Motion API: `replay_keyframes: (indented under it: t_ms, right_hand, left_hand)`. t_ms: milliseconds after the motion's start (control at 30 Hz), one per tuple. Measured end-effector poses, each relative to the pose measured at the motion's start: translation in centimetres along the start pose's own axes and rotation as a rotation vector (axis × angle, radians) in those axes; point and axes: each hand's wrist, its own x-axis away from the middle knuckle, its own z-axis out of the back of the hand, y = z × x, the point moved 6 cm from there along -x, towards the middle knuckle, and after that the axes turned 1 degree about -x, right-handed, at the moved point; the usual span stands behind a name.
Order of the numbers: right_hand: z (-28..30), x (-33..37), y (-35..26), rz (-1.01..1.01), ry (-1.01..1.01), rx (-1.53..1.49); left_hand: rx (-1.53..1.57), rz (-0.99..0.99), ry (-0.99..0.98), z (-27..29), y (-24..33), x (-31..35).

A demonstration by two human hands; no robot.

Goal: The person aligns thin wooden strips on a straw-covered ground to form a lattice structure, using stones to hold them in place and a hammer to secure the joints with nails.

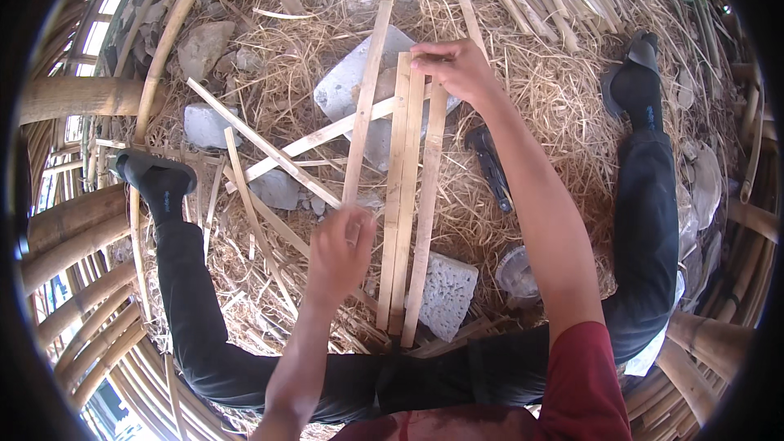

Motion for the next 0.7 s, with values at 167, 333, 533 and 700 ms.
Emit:
replay_keyframes:
  t_ms: [167, 333, 533, 700]
  right_hand:
    - [-0.8, -0.5, -0.8, 0.13, 0.05, 0.065]
    - [-0.6, 0.0, -1.0, 0.114, 0.014, 0.064]
    - [-1.1, 0.6, -1.5, 0.12, 0.028, 0.021]
    - [-0.7, 1.1, -1.9, 0.072, 0.038, 0.087]
  left_hand:
    - [-0.246, -0.443, 0.312, -2.0, 3.5, -10.4]
    - [-0.378, -0.466, 0.251, -3.6, 3.3, -12.2]
    - [-0.399, -0.528, 0.233, -3.9, 3.0, -12.7]
    - [-0.414, -0.536, 0.202, -3.7, 2.9, -13.0]
